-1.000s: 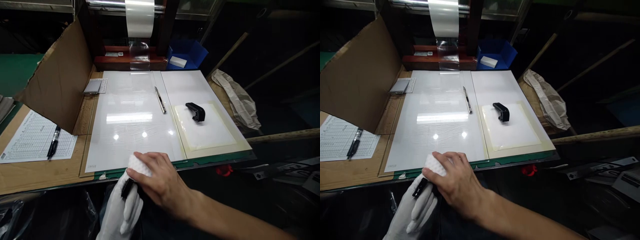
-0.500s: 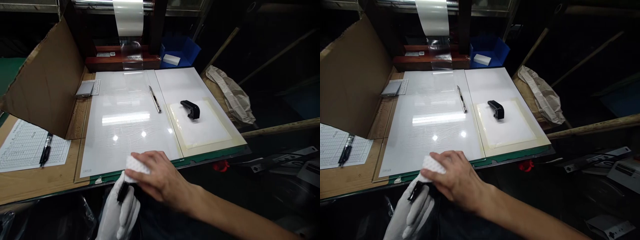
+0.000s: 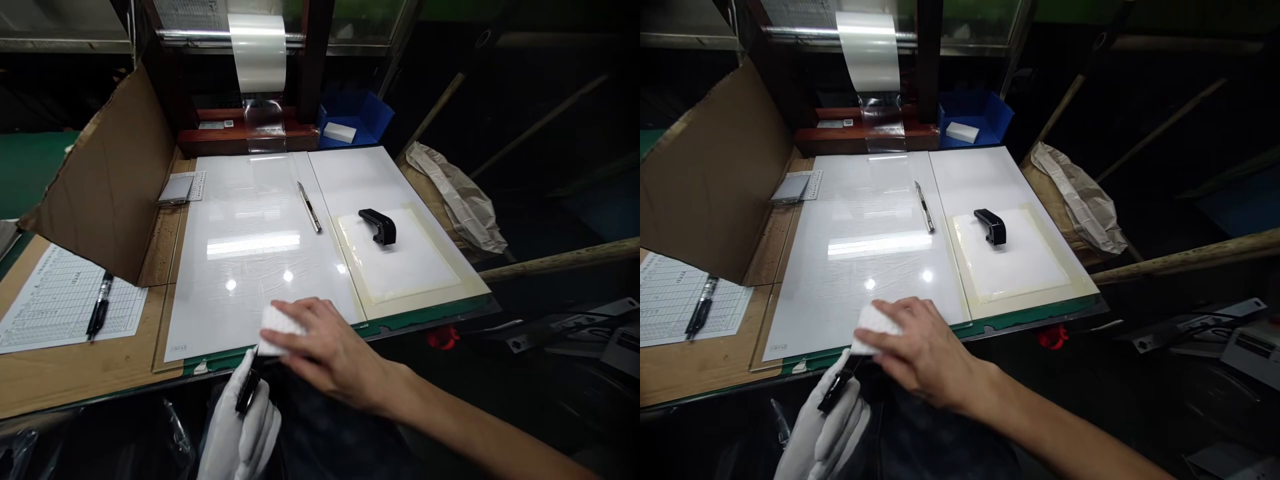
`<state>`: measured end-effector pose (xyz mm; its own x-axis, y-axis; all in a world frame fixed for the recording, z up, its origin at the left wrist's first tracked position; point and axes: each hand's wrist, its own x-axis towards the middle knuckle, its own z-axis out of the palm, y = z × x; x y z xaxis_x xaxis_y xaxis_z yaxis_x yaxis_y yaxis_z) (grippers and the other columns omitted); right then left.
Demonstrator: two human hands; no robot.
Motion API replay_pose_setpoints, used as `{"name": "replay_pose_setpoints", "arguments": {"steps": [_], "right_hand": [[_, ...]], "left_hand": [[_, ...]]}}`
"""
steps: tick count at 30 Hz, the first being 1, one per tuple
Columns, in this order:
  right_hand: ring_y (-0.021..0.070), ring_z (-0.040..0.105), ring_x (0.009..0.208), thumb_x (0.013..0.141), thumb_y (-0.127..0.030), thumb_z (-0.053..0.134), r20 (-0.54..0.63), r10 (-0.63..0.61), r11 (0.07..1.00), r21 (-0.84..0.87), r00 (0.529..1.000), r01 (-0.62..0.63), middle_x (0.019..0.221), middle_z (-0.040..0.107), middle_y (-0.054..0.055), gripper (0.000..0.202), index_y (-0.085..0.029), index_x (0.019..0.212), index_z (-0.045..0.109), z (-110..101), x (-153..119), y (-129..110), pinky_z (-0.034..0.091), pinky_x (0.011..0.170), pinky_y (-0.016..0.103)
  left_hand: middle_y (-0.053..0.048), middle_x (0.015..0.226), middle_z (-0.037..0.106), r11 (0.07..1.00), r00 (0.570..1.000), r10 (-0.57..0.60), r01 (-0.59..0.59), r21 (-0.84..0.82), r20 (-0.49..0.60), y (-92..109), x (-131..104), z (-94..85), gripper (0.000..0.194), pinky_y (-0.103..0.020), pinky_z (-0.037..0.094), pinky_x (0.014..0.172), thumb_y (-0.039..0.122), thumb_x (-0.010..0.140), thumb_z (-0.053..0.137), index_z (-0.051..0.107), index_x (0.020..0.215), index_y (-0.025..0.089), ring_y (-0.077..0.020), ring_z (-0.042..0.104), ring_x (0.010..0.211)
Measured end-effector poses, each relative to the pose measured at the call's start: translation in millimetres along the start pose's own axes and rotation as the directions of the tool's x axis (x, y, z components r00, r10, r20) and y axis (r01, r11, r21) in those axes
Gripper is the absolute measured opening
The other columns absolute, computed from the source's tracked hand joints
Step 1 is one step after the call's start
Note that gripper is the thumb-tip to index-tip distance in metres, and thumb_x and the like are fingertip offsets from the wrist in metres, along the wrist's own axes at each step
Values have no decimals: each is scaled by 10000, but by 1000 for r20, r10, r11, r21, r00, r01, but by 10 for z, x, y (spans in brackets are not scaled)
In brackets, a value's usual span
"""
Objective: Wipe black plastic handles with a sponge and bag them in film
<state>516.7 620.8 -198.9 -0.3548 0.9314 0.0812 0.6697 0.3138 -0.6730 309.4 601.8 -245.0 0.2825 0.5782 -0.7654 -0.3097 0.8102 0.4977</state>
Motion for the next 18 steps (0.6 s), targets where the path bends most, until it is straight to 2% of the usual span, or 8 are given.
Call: {"name": "replay_pose_setpoints", "arguments": {"steps": [2, 5, 8, 10, 11, 14, 16, 18], "right_hand": [[253, 516, 1315, 1031, -417, 502, 76, 204, 933, 286, 976, -217, 1508, 540, 65, 411, -346, 1433, 552, -130, 8, 5, 417, 1111, 502], [259, 584, 1272, 1007, -550, 493, 329, 335, 589, 658, 883, -469, 1410, 631, 66, 494, -285, 1414, 583, -316, 15, 2, 412, 1135, 479], [287, 613, 1233, 982, -610, 502, 349, 342, 405, 783, 872, -473, 1373, 653, 95, 566, -245, 1403, 597, -363, -1, -88, 442, 1106, 498], [262, 574, 1298, 973, -564, 565, 180, 337, 471, 818, 924, -330, 1426, 617, 66, 504, -299, 1401, 594, -303, -21, -174, 425, 1135, 466], [241, 556, 1321, 961, -520, 614, 73, 269, 569, 793, 960, -219, 1456, 594, 50, 466, -324, 1384, 606, -256, -30, -207, 413, 1149, 443], [219, 532, 1325, 945, -407, 675, -68, -145, 859, 486, 987, 160, 1526, 527, 63, 400, -316, 1333, 646, -93, -46, -215, 416, 1133, 442], [216, 522, 1303, 983, -364, 620, -69, -236, 932, 266, 969, 246, 1529, 519, 90, 370, -287, 1344, 637, 1, -44, -166, 441, 1094, 457], [214, 511, 1283, 1005, -320, 579, -101, -205, 963, 157, 973, 219, 1518, 529, 99, 358, -275, 1358, 621, 69, -32, -133, 465, 1059, 455]], "left_hand": [[90, 366, 390, 995, 996, 84, -82, 65, -35, -10, -35, -18, 344, -196, 430, 351, 438, 675, 858, 718, 933, 259, -111, 480, 341], [47, 404, 501, 973, 986, 166, -161, 164, -15, 65, -113, -8, 385, -243, 558, 482, 393, 632, 894, 751, 973, 287, -194, 663, 543], [13, 410, 538, 911, 962, 249, -271, 310, 108, 230, -157, 60, 405, -287, 564, 481, 565, 745, 784, 770, 999, 251, -224, 666, 532], [-20, 520, 646, 836, 933, 309, -359, 416, 184, 338, -155, 111, 457, -310, 577, 520, 600, 770, 751, 776, 1009, 210, -232, 678, 556], [-35, 609, 703, 792, 917, 340, -399, 462, 209, 379, -146, 130, 443, -322, 593, 570, 571, 752, 781, 781, 997, 202, -245, 699, 613], [-54, 789, 769, 655, 864, 437, -496, 570, 249, 430, -93, 143, 309, -344, 613, 715, 453, 739, 815, 789, 923, 205, -273, 727, 792], [-66, 857, 775, 606, 836, 482, -533, 590, 261, 415, -40, 131, 266, -359, 611, 793, 411, 795, 764, 774, 949, 194, -248, 726, 832], [-73, 924, 780, 515, 800, 527, -568, 642, 286, 390, 21, 121, 276, -346, 609, 820, 393, 833, 705, 758, 996, 177, -219, 724, 825]]}}
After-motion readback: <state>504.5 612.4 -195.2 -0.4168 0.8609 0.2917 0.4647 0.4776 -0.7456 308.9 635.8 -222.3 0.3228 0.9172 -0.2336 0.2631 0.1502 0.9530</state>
